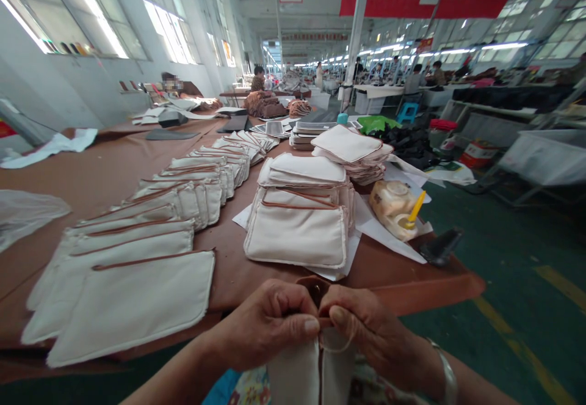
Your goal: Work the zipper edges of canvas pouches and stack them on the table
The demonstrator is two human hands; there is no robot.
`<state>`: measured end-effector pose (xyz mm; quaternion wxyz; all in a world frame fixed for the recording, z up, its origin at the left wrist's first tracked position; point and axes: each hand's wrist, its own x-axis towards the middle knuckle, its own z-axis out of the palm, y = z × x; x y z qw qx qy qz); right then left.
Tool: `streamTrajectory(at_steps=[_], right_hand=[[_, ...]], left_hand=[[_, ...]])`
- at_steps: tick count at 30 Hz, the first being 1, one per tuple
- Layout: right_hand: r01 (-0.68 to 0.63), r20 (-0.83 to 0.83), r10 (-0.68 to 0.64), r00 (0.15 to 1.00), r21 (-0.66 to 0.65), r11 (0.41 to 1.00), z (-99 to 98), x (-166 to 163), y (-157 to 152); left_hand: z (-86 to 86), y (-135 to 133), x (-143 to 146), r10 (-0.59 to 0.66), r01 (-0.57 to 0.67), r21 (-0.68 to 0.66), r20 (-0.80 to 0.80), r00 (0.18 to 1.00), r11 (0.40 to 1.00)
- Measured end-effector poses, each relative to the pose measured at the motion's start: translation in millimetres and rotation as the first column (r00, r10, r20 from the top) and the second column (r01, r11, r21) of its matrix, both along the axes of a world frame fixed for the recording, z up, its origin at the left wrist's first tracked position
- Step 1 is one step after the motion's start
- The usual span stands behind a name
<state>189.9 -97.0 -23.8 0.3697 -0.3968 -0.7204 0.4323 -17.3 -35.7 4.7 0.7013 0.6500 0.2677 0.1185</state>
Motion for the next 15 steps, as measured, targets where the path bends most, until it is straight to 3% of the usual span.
streamTrajectory(at_steps=[3, 7, 12, 15], right_hand=[[-0.102, -0.059, 0.097, 0.994, -0.092, 0.991, 12.6, 1.0, 6.1], [-0.162, -0.174, 0.134, 0.975, -0.158, 0.974, 10.6, 2.1, 8.5], [-0.19, -0.335, 0.095, 0.937, -0.266, 0.945, -6.3, 6.5, 9.6], [-0.204, -0.398, 0.059, 0.915, -0.332, 0.921, -15.3, 5.9, 8.8]], left_hand=[[6.2, 1.6, 0.0, -0.002, 0.004, 0.081, -0.03, 1.0, 0.997], [3.7, 3.6, -2.1, 0.024, -0.021, -0.1, 0.031, 0.999, 0.995], [0.0, 4.6, -0.8, 0.174, -0.176, -0.269, -0.032, 0.984, 0.947], [-1.3, 3.4, 1.9, 0.111, -0.105, -0.372, -0.006, 0.994, 0.922]])
